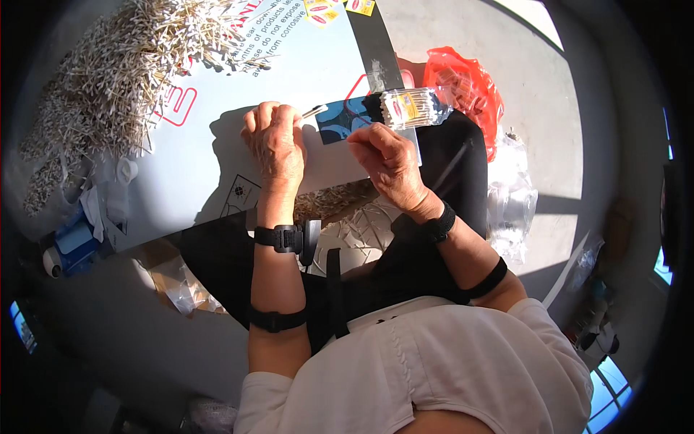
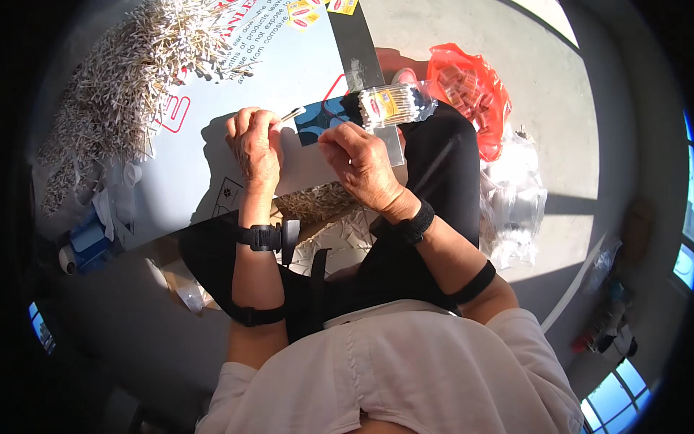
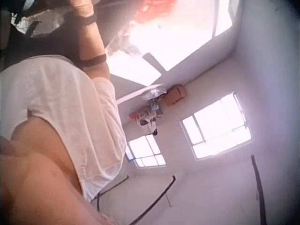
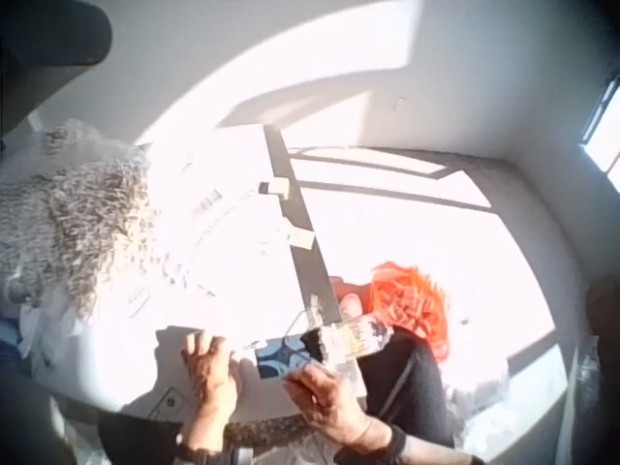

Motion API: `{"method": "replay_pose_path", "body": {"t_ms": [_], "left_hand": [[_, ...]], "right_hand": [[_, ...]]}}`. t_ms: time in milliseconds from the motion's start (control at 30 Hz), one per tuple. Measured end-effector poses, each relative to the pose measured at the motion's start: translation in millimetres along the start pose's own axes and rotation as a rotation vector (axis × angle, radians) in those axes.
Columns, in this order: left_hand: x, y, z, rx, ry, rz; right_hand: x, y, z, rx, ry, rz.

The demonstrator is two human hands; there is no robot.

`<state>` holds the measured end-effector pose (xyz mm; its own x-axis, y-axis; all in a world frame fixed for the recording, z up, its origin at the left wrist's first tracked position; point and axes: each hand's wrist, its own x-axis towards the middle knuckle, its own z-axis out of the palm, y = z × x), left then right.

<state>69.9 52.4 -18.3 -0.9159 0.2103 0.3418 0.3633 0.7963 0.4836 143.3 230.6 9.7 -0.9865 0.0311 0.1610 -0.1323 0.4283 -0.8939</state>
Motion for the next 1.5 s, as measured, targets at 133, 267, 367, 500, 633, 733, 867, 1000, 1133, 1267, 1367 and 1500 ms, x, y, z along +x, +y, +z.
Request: {"method": "replay_pose_path", "body": {"t_ms": [133, 267, 367, 500, 633, 733, 867, 1000, 1133, 1267, 1367, 1500], "left_hand": [[-27, 7, -5, -0.096, 0.048, 0.025], [-27, 2, -14, -0.126, 0.039, 0.020], [-27, 4, -14, -0.122, 0.022, 0.009], [-26, 3, -11, -0.196, 0.011, -0.016], [1, -34, -17, -0.286, 0.177, -0.037], [43, -70, -26, -0.121, 0.210, -0.001], [89, -72, -26, 0.070, 0.089, 0.072], [90, -72, -18, 0.105, -0.014, 0.124], [52, -46, -14, 0.082, -0.094, 0.194], [27, -31, -27, -0.008, -0.171, 0.119], [50, -52, -31, -0.059, 0.031, -0.054], [115, -72, -31, 0.396, -0.033, -0.437]], "right_hand": [[-1, -6, 36, -0.131, -0.088, -0.066], [9, -8, 44, -0.198, 0.022, -0.113], [17, 0, 48, -0.322, 0.052, -0.160], [24, 6, 54, -0.386, 0.061, -0.172], [23, 11, 58, -0.294, 0.087, -0.201], [26, 11, 59, -0.292, 0.037, -0.229], [28, 10, 58, -0.264, 0.040, -0.206], [28, 9, 58, -0.247, 0.047, -0.196], [28, 10, 55, -0.267, 0.049, -0.203], [26, 11, 55, -0.289, 0.053, -0.203], [29, 5, 54, -0.287, 0.041, -0.205], [29, 3, 52, -0.274, 0.018, -0.198]]}}
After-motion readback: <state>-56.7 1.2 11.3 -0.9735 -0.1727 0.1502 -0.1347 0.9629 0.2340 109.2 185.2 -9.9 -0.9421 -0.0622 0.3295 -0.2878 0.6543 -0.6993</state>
